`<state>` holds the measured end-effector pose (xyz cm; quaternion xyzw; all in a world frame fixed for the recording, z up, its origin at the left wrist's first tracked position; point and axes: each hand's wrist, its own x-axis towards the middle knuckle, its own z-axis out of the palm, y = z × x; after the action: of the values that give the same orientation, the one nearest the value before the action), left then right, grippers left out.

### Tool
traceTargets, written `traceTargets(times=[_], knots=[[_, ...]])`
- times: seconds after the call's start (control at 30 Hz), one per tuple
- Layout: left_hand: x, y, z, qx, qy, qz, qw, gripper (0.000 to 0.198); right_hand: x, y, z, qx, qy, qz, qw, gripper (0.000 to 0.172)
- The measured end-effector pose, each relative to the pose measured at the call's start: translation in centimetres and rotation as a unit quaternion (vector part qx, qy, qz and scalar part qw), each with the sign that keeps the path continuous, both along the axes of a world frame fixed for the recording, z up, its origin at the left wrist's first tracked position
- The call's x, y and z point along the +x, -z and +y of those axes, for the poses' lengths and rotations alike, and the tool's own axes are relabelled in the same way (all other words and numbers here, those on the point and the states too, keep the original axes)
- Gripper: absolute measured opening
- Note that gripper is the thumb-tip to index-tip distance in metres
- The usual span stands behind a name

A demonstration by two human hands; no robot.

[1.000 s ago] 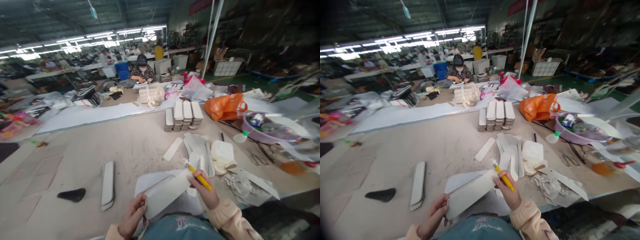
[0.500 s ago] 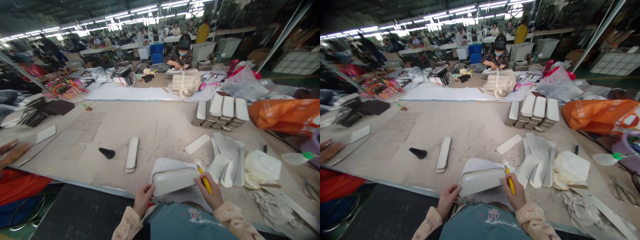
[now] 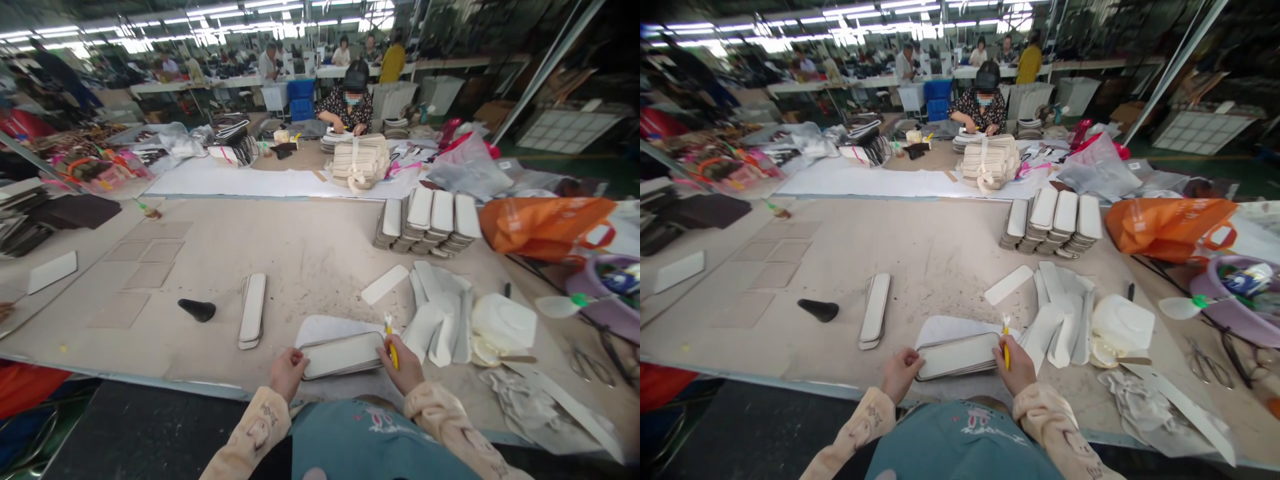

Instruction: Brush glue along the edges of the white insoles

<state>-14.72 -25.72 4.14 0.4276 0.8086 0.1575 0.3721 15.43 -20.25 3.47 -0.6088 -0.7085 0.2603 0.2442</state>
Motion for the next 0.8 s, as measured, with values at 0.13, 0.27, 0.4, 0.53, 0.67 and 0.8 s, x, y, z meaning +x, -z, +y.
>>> traceTargets(times=[0.13, 0.27, 0.4, 0.53, 0.67, 0.8], knots=[[-0.07, 0.22, 0.13, -0.006, 0.01, 0.015, 1.0, 0.018, -0.1, 0.27, 0.01, -0.016, -0.002, 0.012, 1.0, 0.013], [-0.12, 0.41, 0.14, -0.012, 0.018, 0.012, 1.0, 0.018, -0.25, 0.2, 0.09, -0.017, 0.0, 0.023, 1.0, 0.012], [-0.12, 0.1, 0.12, -0.017, 0.017, 0.007, 1.0, 0.02, -0.23, 0.24, 0.13, -0.02, -0.004, 0.022, 1.0, 0.011], [-0.14, -0.12, 0.13, -0.021, 0.007, -0.002, 1.0, 0.022, -0.08, 0.55, 0.09, -0.026, -0.005, 0.021, 0.999, 0.012], [-0.37, 0.27, 0.06, -0.019, 0.004, -0.005, 1.0, 0.027, 0.06, 0.9, 0.05, -0.03, -0.009, 0.012, 0.999, 0.012], [-0.71, 0.86, -0.16, -0.014, -0.003, -0.012, 1.0, 0.03, 0.1, 0.94, 0.01, -0.03, -0.012, 0.006, 0.999, 0.01]])
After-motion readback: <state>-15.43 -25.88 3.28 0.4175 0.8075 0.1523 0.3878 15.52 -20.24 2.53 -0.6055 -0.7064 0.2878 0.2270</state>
